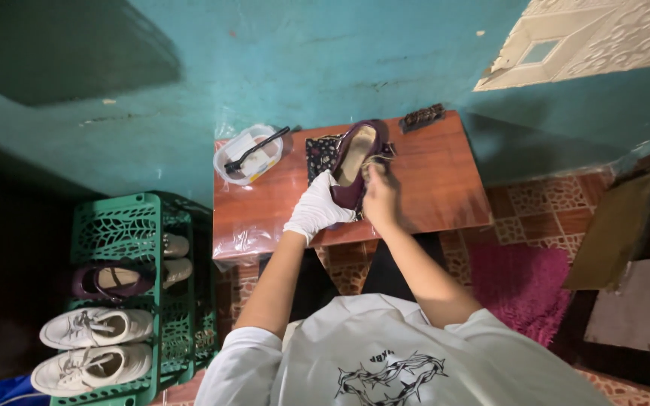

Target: The person cleans a maroon high-heeled shoe using a brush and a patterned cloth. They scrub the interior and exterior surfaces of the shoe, then wipe it down with the cloth.

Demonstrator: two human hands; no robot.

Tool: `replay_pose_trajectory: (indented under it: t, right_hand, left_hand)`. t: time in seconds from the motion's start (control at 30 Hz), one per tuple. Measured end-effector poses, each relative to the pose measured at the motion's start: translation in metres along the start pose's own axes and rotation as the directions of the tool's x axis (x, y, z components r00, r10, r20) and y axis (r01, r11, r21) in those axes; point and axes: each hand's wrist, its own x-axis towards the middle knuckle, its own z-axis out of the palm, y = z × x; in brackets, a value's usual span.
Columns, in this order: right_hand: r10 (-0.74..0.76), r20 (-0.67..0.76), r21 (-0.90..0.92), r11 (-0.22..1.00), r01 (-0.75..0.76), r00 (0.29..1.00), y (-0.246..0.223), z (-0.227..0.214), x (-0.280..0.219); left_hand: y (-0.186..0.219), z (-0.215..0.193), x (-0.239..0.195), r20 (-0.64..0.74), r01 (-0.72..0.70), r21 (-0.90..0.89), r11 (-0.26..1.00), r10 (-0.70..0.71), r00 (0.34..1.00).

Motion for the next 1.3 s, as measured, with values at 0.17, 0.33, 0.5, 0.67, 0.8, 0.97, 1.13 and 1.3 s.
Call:
replay_pose_trajectory:
  t: [0.17, 0.33, 0.5, 0.67, 0.8, 0.97, 1.13, 1.3]
  right_hand:
    - [0.706, 0.217, 0.586, 0.459, -0.668, 0.675, -0.018, -0.012, 0.019]
    - [0.11, 0.141, 0.335, 0.93, -0.152, 0.984, -0.05, -0.019, 0.027]
    - [-0.161, 0.143, 0.287, 0.951, 0.115, 0.977, -0.053, 0.007, 0.01]
    - [0.012, 0.292, 0.476, 0.865, -0.156, 0.956, -0.067, -0.028, 0.009]
    - [0.57, 0.532, 0.811, -0.128, -0.572, 0.627, -0.023, -0.025, 0.015]
    - [0.533, 0.237, 0.791, 0.38, -0.479, 0.813, -0.058, -0.027, 0.021]
    - [-0.011, 0.246, 0.195, 0.98, -0.038, 0.969, -0.073, 0.002, 0.011]
    - [0.162, 0.498, 0.314, 0.882, -0.351, 0.852, -0.079, -0.027, 0.002]
  left_hand:
    - [0.015, -0.016, -0.031, 0.022, 0.055, -0.153, 0.987, -0.052, 0.998]
    - [-0.017, -0.012, -0.013, 0.002, -0.022, -0.243, 0.97, 0.023, 1.0]
    - [-0.072, 0.0, 0.015, -0.091, -0.114, -0.369, 0.923, 0.086, 0.992]
    - [-0.103, 0.009, 0.037, -0.098, -0.11, -0.519, 0.848, 0.07, 0.993]
    - [-0.123, 0.016, 0.059, -0.069, -0.102, -0.66, 0.745, 0.076, 0.995]
    - [-0.119, 0.01, 0.053, -0.061, -0.105, -0.592, 0.799, 0.085, 0.995]
    - [-0.124, 0.015, 0.061, -0.058, -0.095, -0.469, 0.878, 0.077, 0.995]
    - [-0.133, 0.021, 0.059, -0.081, -0.114, -0.606, 0.787, 0.082, 0.993]
